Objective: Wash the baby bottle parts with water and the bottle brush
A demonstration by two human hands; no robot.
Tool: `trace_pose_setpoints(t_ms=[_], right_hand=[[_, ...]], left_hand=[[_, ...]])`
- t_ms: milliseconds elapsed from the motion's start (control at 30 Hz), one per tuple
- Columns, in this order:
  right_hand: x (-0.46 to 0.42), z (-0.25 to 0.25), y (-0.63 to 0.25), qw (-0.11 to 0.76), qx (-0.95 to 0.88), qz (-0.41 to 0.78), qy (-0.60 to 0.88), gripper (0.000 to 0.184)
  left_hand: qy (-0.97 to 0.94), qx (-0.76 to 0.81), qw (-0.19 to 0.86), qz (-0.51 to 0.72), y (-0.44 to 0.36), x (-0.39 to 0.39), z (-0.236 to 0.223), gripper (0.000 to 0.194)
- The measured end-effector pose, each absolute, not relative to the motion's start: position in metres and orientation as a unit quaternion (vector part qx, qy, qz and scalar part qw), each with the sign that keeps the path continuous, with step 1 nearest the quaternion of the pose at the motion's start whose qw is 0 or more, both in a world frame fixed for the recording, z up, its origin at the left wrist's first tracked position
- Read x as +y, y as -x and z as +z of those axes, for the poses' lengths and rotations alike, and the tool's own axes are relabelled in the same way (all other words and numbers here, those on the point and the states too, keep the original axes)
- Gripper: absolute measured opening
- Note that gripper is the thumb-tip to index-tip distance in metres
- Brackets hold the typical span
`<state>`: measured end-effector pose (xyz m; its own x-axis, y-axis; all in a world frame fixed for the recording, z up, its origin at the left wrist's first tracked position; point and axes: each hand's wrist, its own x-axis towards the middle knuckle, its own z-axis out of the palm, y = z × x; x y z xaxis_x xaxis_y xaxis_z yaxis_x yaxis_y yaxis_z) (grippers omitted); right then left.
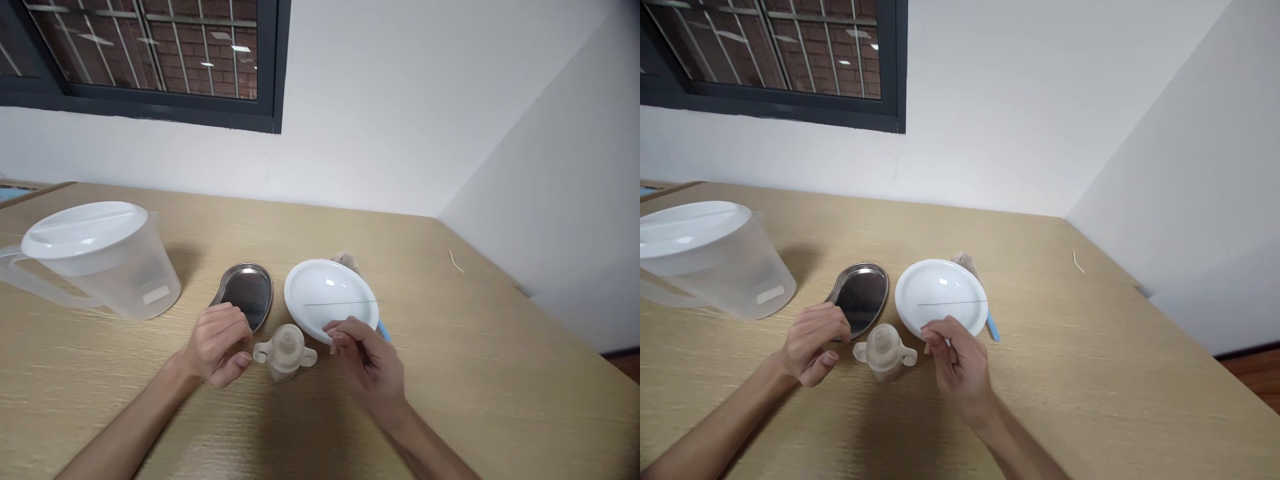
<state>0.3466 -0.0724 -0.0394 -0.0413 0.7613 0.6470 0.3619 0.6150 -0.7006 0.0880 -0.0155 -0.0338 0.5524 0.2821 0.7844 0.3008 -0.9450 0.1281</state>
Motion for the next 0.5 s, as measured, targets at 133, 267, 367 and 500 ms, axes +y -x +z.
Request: trace_pose_setpoints(t_ms=[133, 267, 367, 500], right_hand=[[-0.0706, -0.0462, -0.3480, 0.563, -0.683, 0.187, 0.426, 0.020], [-0.0686, -0.0480, -0.3525, 0.577, -0.697, 0.111, 0.412, 0.013], [-0.0700, -0.0451, -0.3521, 0.555, -0.712, 0.065, 0.425, 0.019], [-0.0766, -0.0413, -0.3487, 0.520, -0.729, 0.051, 0.443, 0.027]], left_hand=[[0.880, -0.165, 0.012, -0.445, -0.0870, -0.0149, -0.0342, 0.036], [0.877, -0.165, 0.018, -0.450, -0.0859, -0.0139, -0.0359, 0.035], [0.874, -0.170, 0.021, -0.456, -0.0855, -0.0135, -0.0374, 0.034], [0.871, -0.175, 0.024, -0.459, -0.0857, -0.0133, -0.0380, 0.034]])
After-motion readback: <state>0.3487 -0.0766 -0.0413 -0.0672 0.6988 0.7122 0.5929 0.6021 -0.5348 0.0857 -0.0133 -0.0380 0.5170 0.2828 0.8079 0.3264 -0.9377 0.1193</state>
